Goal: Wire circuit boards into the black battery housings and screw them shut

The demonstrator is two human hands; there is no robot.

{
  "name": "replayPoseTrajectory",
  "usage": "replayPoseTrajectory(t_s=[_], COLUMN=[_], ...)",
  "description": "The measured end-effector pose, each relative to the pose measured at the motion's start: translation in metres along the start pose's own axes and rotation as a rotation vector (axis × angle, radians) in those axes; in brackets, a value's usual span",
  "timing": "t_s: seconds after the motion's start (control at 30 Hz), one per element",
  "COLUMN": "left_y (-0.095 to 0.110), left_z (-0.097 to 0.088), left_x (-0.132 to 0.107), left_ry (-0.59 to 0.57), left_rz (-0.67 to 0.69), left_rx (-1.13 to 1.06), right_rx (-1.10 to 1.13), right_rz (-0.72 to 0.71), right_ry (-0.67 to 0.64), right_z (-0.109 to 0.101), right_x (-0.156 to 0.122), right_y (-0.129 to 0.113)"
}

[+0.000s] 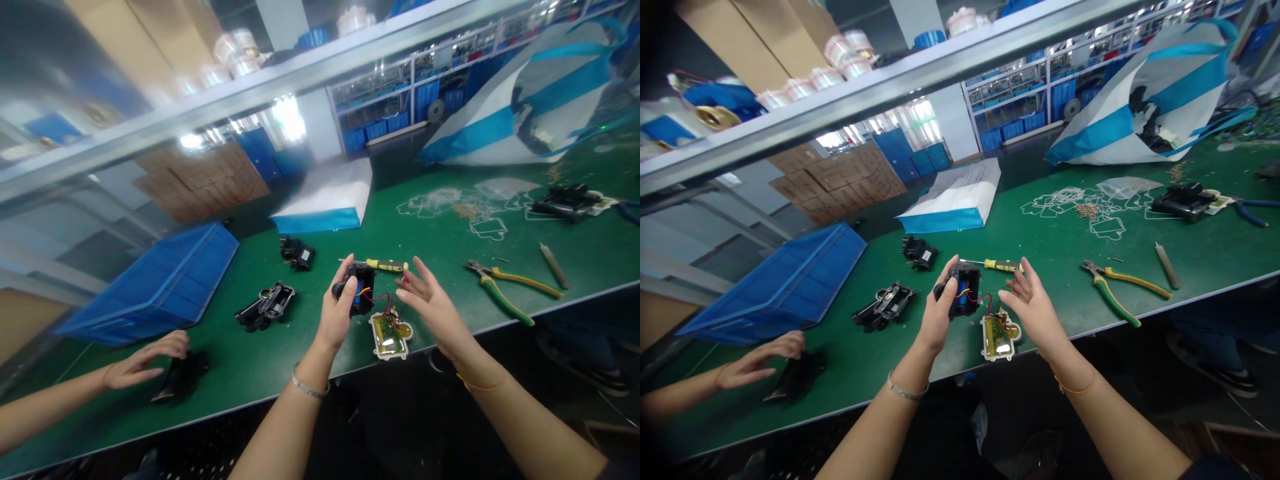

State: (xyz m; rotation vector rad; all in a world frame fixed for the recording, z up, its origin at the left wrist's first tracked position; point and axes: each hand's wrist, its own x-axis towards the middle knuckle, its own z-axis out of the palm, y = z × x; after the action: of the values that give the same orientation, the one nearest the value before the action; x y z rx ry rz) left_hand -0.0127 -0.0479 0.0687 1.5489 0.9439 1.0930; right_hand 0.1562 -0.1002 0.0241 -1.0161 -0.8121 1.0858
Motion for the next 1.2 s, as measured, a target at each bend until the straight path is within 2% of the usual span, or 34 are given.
replayPoseTrajectory(t_s=[0.13, 0.2, 0.27, 0.33, 0.43, 0.57, 0.63, 0.7, 0.77, 0.87, 0.9, 0.97, 1.1, 1.2], left_y=[0.001, 0.003, 0.005, 0.007, 0.008, 0.010, 0.011, 0.013, 0.014, 0.014, 0.013, 0.013, 0.011, 0.006], left_z=[0.003, 0.004, 0.006, 0.007, 0.008, 0.011, 0.011, 0.009, 0.005, -0.003, -0.005, -0.006, -0.001, 0.006], left_x=[-0.001, -0.003, -0.004, -0.005, -0.006, -0.007, -0.007, -0.006, -0.005, -0.001, -0.001, 0.000, -0.001, 0.000], left_ry=[-0.049, -0.076, -0.086, -0.085, -0.085, -0.072, -0.065, -0.051, -0.010, 0.070, 0.080, 0.061, -0.043, -0.144], left_rz=[-0.007, 0.012, 0.050, 0.082, 0.105, 0.144, 0.157, 0.160, 0.147, 0.086, 0.056, 0.003, -0.066, -0.113], left_rx=[0.007, 0.012, 0.040, 0.083, 0.131, 0.164, 0.173, 0.172, 0.150, 0.070, 0.045, 0.021, 0.045, 0.102], right_rx=[-0.511, -0.626, -0.604, -0.492, -0.393, -0.658, -0.769, -0.782, -0.713, -0.483, -0.377, -0.149, 0.170, 0.292], right_rz=[-0.194, -0.262, -0.247, -0.208, -0.178, -0.144, -0.190, -0.247, -0.217, -0.039, 0.003, 0.034, -0.043, -0.123], right_ry=[0.019, -0.036, -0.122, -0.188, -0.193, -0.200, -0.270, -0.351, -0.472, -0.692, -0.714, -0.630, -0.300, -0.204], right_z=[-0.002, 0.002, 0.004, 0.005, 0.006, 0.009, 0.009, 0.007, 0.001, -0.008, -0.010, -0.012, -0.006, 0.003], right_x=[-0.007, -0.012, -0.016, -0.018, -0.019, -0.019, -0.017, -0.016, -0.016, -0.016, -0.016, -0.016, -0.015, -0.015], right_y=[0.001, -0.004, -0.010, -0.014, -0.018, -0.019, -0.020, -0.022, -0.027, -0.037, -0.039, -0.043, -0.042, -0.039])
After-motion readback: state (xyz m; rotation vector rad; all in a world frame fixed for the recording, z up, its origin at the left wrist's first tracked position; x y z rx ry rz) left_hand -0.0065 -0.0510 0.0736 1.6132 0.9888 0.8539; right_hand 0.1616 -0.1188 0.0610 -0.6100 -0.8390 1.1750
